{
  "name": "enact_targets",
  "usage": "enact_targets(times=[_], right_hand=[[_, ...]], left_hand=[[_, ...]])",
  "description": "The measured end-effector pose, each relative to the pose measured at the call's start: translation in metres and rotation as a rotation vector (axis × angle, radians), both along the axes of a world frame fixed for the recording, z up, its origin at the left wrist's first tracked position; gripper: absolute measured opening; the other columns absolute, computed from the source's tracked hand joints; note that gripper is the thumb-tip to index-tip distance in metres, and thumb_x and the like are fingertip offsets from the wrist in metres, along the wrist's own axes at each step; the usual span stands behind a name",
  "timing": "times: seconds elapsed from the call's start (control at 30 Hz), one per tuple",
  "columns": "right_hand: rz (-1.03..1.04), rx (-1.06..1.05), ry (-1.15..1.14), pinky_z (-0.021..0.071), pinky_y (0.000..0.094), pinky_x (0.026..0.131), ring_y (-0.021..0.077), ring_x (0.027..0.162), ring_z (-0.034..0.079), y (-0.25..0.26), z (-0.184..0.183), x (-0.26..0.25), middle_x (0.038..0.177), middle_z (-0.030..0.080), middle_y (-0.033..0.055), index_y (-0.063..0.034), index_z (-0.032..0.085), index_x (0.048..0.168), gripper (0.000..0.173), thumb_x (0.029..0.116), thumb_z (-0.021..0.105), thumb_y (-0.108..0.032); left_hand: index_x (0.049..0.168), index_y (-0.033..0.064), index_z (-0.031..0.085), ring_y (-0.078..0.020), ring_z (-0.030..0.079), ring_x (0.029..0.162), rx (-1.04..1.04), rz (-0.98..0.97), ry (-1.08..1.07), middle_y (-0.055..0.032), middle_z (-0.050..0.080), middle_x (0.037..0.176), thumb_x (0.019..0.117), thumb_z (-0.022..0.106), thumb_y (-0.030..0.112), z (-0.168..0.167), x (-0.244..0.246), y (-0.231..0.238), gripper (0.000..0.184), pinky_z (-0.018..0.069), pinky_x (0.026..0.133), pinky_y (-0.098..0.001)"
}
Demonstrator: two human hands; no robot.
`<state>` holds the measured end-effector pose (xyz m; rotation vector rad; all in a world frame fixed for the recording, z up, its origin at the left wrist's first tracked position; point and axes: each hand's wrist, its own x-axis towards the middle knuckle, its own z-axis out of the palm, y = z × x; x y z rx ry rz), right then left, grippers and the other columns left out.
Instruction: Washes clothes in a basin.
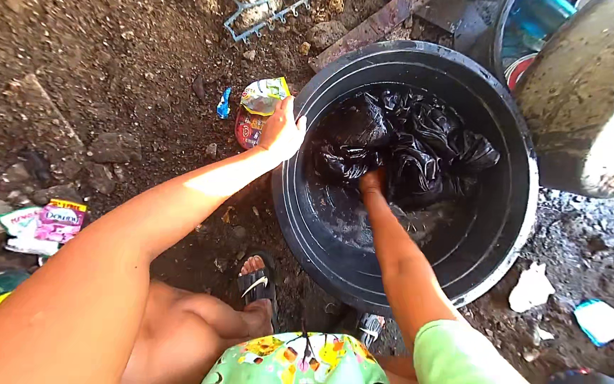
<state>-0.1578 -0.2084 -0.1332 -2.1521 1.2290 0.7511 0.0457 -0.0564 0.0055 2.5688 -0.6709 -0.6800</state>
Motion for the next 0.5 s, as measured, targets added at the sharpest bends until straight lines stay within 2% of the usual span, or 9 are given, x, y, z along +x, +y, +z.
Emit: enact_targets(times=[0.07, 0.13, 0.17, 0.23, 0.3, 0.33, 0.37, 0.43, 0.5], right_hand=[[-0.084, -0.03, -0.13, 0.0371, 0.059, 0.115, 0.0477, 0.139, 0.046, 0.037, 0.007, -0.009, 0.147, 0.048, 0.036, 0.0132, 0.048, 0.143, 0.052, 0.1016, 0.059, -0.017], [0.012, 0.005, -0.27, 0.0306, 0.0557, 0.12, 0.0477, 0.147, 0.036, 0.053, 0.011, -0.04, 0.156, 0.035, 0.0377, 0.012, 0.036, 0.152, 0.064, 0.105, 0.057, -0.026], [0.03, -0.001, -0.334, 0.0295, 0.0531, 0.122, 0.0457, 0.149, 0.034, 0.056, 0.004, -0.062, 0.159, 0.03, 0.0366, 0.0105, 0.029, 0.155, 0.076, 0.1004, 0.064, -0.029], [0.081, 0.033, -0.257, 0.0329, 0.0512, 0.122, 0.0403, 0.15, 0.034, 0.063, 0.013, -0.094, 0.164, 0.026, 0.0295, 0.0061, 0.023, 0.159, 0.089, 0.0949, 0.069, -0.036], [0.285, 0.181, -0.061, 0.0267, 0.0549, 0.123, 0.0414, 0.154, 0.023, 0.061, 0.048, -0.105, 0.167, 0.017, 0.0298, 0.0104, 0.034, 0.153, 0.079, 0.0992, 0.06, -0.041], [0.346, 0.245, -0.093, 0.0293, 0.0554, 0.121, 0.0417, 0.152, 0.028, 0.051, 0.066, -0.106, 0.163, 0.026, 0.0305, 0.0101, 0.042, 0.149, 0.07, 0.0998, 0.058, -0.036], [0.31, 0.27, -0.241, 0.0373, 0.0541, 0.117, 0.0394, 0.144, 0.043, 0.036, 0.079, -0.109, 0.155, 0.043, 0.0281, 0.0066, 0.051, 0.144, 0.057, 0.0986, 0.057, -0.028], [0.108, 0.123, -0.54, 0.0525, 0.0541, 0.099, 0.0366, 0.116, 0.066, -0.007, 0.085, -0.114, 0.131, 0.064, 0.0248, 0.0016, 0.062, 0.134, 0.041, 0.0989, 0.053, -0.017], [-0.086, -0.185, -0.52, 0.0512, 0.0615, 0.096, 0.0436, 0.119, 0.062, -0.05, 0.066, -0.108, 0.137, 0.058, 0.0275, -0.0022, 0.057, 0.14, 0.048, 0.1034, 0.054, -0.034]], left_hand=[[0.153, -0.0037, 0.037, -0.0395, 0.059, 0.128, -0.002, -0.005, -0.004, -0.0266, 0.048, 0.15, 0.1069, 0.052, 0.028, 0.001, 0.001, -0.001, 0.058, 0.0484, 0.106, -0.0528], [0.153, -0.0035, 0.037, -0.0404, 0.058, 0.129, -0.011, -0.008, -0.003, -0.0276, 0.048, 0.149, 0.107, 0.052, 0.028, 0.001, 0.002, 0.0, 0.058, 0.0478, 0.107, -0.054], [0.153, -0.0032, 0.037, -0.0408, 0.058, 0.129, -0.011, -0.012, 0.0, -0.0278, 0.048, 0.149, 0.107, 0.052, 0.029, 0.0, 0.002, 0.0, 0.058, 0.0476, 0.107, -0.0547], [0.152, -0.0035, 0.037, -0.0412, 0.057, 0.131, -0.015, -0.021, 0.001, -0.0281, 0.047, 0.15, 0.1071, 0.052, 0.028, -0.002, 0.003, -0.001, 0.057, 0.0468, 0.108, -0.0557], [0.153, -0.0045, 0.036, -0.0414, 0.054, 0.134, -0.021, -0.018, 0.008, -0.0281, 0.046, 0.151, 0.1072, 0.052, 0.028, -0.002, 0.003, -0.001, 0.058, 0.045, 0.11, -0.0556], [0.153, -0.0048, 0.036, -0.0411, 0.054, 0.135, -0.023, -0.019, 0.001, -0.0279, 0.046, 0.151, 0.107, 0.052, 0.028, -0.003, 0.003, -0.001, 0.058, 0.0445, 0.111, -0.0554], [0.153, -0.0051, 0.036, -0.0413, 0.053, 0.135, -0.026, -0.023, -0.009, -0.0279, 0.046, 0.151, 0.1069, 0.052, 0.028, -0.003, 0.004, -0.001, 0.059, 0.0441, 0.111, -0.0555], [0.153, -0.0054, 0.037, -0.0422, 0.054, 0.134, -0.029, -0.028, -0.032, -0.0283, 0.047, 0.151, 0.1066, 0.053, 0.028, -0.006, 0.005, -0.002, 0.059, 0.0443, 0.11, -0.0564], [0.152, -0.0051, 0.037, -0.0422, 0.055, 0.133, -0.014, -0.023, -0.04, -0.0289, 0.047, 0.15, 0.1066, 0.053, 0.028, -0.006, 0.003, -0.002, 0.058, 0.0443, 0.11, -0.0568]])
